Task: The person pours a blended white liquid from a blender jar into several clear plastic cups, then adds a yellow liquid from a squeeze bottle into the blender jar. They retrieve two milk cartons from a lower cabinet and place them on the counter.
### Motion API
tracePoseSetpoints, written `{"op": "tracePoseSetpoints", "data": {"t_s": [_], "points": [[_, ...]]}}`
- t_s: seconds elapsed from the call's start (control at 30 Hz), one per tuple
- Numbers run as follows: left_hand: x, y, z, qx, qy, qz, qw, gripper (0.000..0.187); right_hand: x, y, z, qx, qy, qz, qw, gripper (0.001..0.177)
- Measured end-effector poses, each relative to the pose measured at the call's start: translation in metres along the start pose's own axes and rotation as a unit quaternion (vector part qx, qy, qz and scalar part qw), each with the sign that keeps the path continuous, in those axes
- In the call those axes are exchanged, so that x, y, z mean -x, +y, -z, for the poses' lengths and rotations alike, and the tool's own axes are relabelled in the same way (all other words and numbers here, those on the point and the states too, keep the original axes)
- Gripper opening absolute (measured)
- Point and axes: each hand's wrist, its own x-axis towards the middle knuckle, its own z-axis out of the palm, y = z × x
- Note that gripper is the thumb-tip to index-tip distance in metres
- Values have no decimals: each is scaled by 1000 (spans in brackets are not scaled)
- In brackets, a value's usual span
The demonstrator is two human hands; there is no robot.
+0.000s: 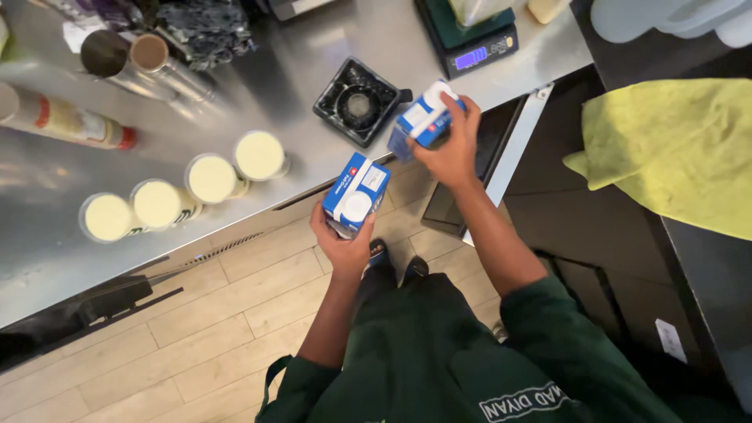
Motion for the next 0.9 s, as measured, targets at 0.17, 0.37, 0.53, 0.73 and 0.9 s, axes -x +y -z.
{"op": "tracePoseSetpoints", "data": {"t_s": [0.17, 0.37, 0.53, 0.73, 0.9], "points": [[-20, 7, 5, 0, 16, -13, 1000, 90, -28, -8, -48, -28, 10, 3, 1000, 93], [-36, 10, -8, 16, 14, -4, 1000, 88, -74, 0, -87, -20, 18, 4, 1000, 97], [-62, -5, -37, -31, 12, -37, 999, 87, -103, 17, -90, -3, 26, 32, 999, 97], [-112, -39, -77, -21, -12, -62, 998, 87, -130, 33, -74, -3, -6, 25, 1000, 104], [-132, -55, -90, 15, -40, -51, 998, 89, -142, 49, -38, -9, -82, 111, 990, 107]]}}
